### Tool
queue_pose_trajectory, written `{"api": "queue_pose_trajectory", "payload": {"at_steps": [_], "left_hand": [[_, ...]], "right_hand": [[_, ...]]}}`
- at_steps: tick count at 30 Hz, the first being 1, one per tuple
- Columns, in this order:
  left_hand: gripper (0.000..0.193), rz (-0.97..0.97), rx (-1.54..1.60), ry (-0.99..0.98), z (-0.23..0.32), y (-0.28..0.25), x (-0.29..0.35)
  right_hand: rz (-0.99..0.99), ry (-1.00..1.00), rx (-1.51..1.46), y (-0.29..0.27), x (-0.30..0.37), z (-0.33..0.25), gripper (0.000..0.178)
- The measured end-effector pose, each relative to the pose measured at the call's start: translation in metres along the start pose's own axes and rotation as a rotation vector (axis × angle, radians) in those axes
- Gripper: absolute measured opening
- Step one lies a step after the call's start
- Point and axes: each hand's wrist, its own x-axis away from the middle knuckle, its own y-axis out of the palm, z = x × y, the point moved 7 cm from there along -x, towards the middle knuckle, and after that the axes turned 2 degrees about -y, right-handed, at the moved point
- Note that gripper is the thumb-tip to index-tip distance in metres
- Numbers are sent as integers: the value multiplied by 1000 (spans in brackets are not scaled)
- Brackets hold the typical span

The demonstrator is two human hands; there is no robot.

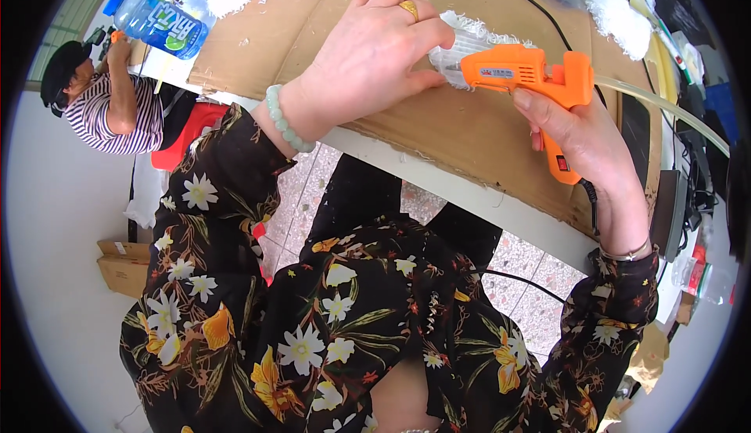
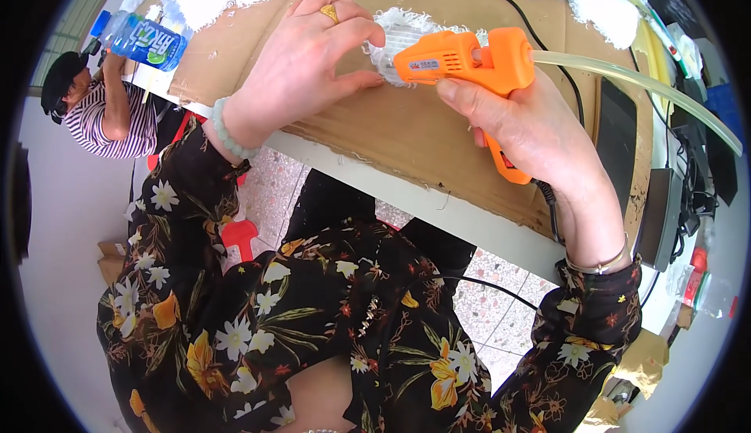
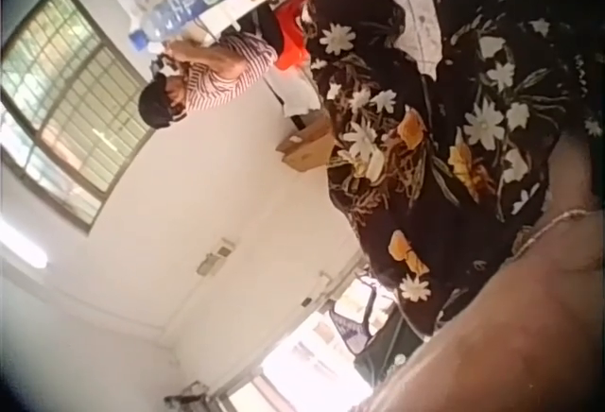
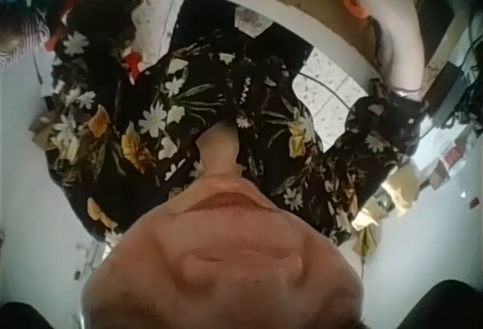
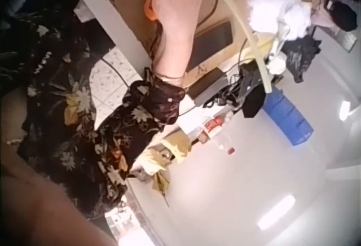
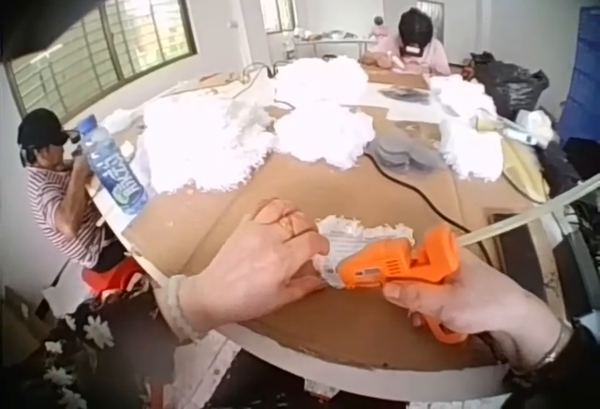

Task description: Using a hot glue gun to attach white stuffing to a circular lace base on a workbench.

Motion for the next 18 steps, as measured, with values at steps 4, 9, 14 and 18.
{"api": "queue_pose_trajectory", "payload": {"at_steps": [4, 9, 14, 18], "left_hand": [[28, -29, 56, -12, -4, 7, -3], [16, -92, 60, 71, 3, 8, -11], [13, -146, 64, 103, 3, 12, -10], [18, -162, 94, 79, 8, 9, -11]], "right_hand": [[14, 38, -1, -3, 3, 5, 26], [33, 39, 3, -9, 7, 8, 28], [26, 47, 1, -10, 9, 7, 30], [42, 45, -25, -11, 11, 8, 29]]}}
